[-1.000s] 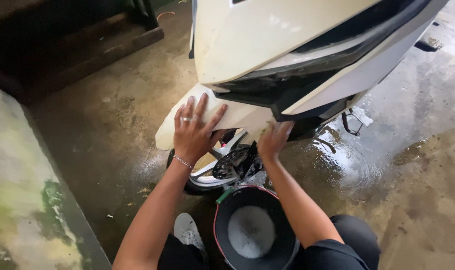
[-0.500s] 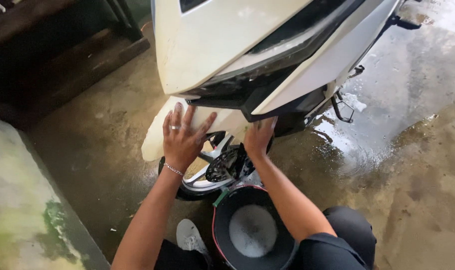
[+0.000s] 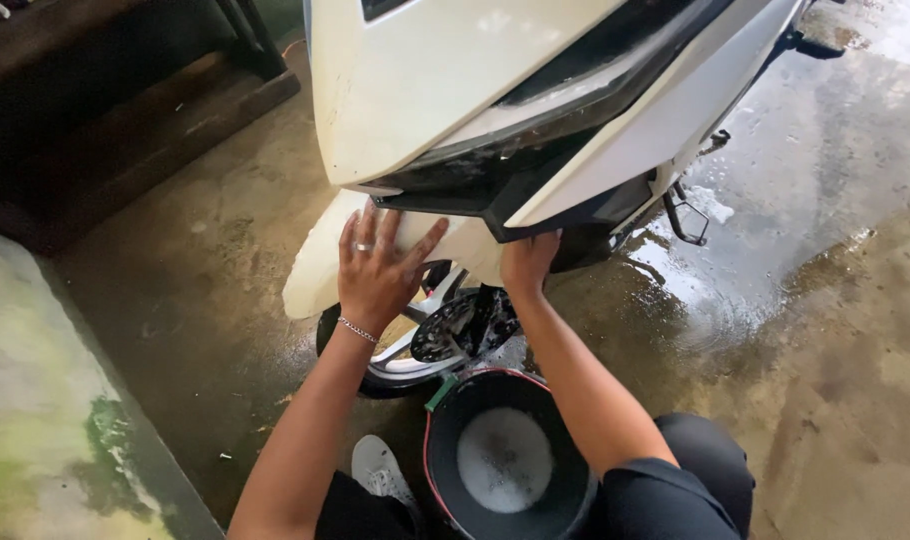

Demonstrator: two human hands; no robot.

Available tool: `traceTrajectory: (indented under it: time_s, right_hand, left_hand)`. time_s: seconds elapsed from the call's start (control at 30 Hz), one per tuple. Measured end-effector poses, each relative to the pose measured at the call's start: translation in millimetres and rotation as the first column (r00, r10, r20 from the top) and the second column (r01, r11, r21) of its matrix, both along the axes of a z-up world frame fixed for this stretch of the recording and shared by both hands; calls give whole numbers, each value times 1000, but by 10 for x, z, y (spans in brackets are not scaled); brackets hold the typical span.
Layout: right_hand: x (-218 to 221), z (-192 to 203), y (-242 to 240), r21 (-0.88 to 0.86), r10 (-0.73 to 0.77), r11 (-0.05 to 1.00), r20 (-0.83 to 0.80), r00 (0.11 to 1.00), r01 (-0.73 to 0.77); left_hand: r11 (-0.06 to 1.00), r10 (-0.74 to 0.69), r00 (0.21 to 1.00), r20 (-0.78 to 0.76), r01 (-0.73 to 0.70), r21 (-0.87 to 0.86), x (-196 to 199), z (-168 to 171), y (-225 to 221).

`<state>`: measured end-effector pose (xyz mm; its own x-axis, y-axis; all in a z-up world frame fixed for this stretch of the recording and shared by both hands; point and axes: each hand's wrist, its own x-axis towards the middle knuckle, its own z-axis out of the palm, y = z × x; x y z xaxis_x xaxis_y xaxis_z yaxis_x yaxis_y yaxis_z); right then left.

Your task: The person washes the front fender of a white scooter using a green cloth and soapy water from a bucket. They repeatedly dip the cloth into the bucket and scrub the scooter's surface.

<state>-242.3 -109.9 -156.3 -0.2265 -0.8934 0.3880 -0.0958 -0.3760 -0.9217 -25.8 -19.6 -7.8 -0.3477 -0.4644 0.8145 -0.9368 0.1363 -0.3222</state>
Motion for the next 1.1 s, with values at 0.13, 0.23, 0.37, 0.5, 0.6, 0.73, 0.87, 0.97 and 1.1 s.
traceTrajectory:
  time_s: [0.13,0.23,0.37,0.5,0.6,0.73,0.87,0.97,1.1]
  right_hand:
    - [32,-179,-48,-14,10,1000,-52,999,-10]
    - [90,-122,-14,-78,23,997,70,997,-18]
    - [213,502,-9,-98,-63,993,73,995,70]
    - [340,269,-213,-321,-259,927,-166,951,197]
    - [454,-391,-49,-389,-342,907,-458,820,161]
    - [378,201,405,-556,-381,828,-654,653,-75]
    - [385,268,65,-629,-417,776,-575,704,-54]
    - [294,404,-165,-797,-621,604,-476,623,-7]
    - [398,416,115,-373,-275,914,-287,918,157]
  left_hand:
    - [999,-17,1000,-6,17,-33,-19,36,-5]
    - [999,-13,1000,6,13,-47,-19,27,-12]
    - [999,-4,1000,0,4,-51,-44,27,-7]
    - [1000,-11,1000,-23,11,-22,-41,62,13]
    - [999,-24,999,-36,23,-25,-36,61,12]
    - [1000,-1,1000,-21,2,26,-26,50,34]
    - [1000,-27,998,-49,27,-3,-5,-32,-34]
    - [1000,-19,999,-50,18,-20,-33,37,8]
    - [1000,-6,999,-51,5,-21,-34,38,-2]
